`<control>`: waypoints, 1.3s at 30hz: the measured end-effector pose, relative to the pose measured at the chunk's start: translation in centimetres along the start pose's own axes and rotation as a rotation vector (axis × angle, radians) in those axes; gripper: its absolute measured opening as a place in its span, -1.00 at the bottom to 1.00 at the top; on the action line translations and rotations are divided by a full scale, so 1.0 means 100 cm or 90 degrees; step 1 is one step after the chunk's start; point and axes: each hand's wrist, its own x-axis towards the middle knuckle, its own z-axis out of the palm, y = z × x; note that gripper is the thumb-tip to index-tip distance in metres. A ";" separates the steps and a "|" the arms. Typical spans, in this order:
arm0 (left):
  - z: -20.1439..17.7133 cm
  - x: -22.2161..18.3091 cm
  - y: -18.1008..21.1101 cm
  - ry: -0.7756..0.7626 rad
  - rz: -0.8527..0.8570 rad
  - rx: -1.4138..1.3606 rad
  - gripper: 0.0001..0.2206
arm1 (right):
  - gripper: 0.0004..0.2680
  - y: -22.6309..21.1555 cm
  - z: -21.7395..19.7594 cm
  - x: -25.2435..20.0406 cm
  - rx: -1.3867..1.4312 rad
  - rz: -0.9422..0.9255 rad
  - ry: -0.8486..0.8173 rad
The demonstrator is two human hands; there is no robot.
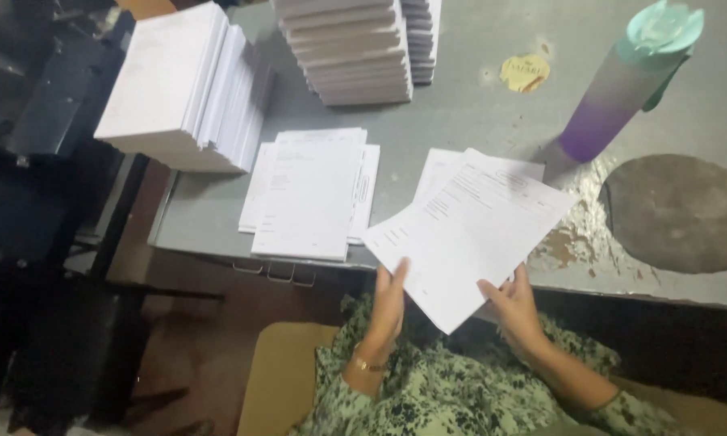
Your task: Organizing and checking a stack of printed sheets on a desk.
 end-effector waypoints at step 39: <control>-0.028 0.058 0.004 -0.021 0.326 0.402 -0.67 | -0.76 -0.039 -0.109 0.081 -0.507 -0.217 0.068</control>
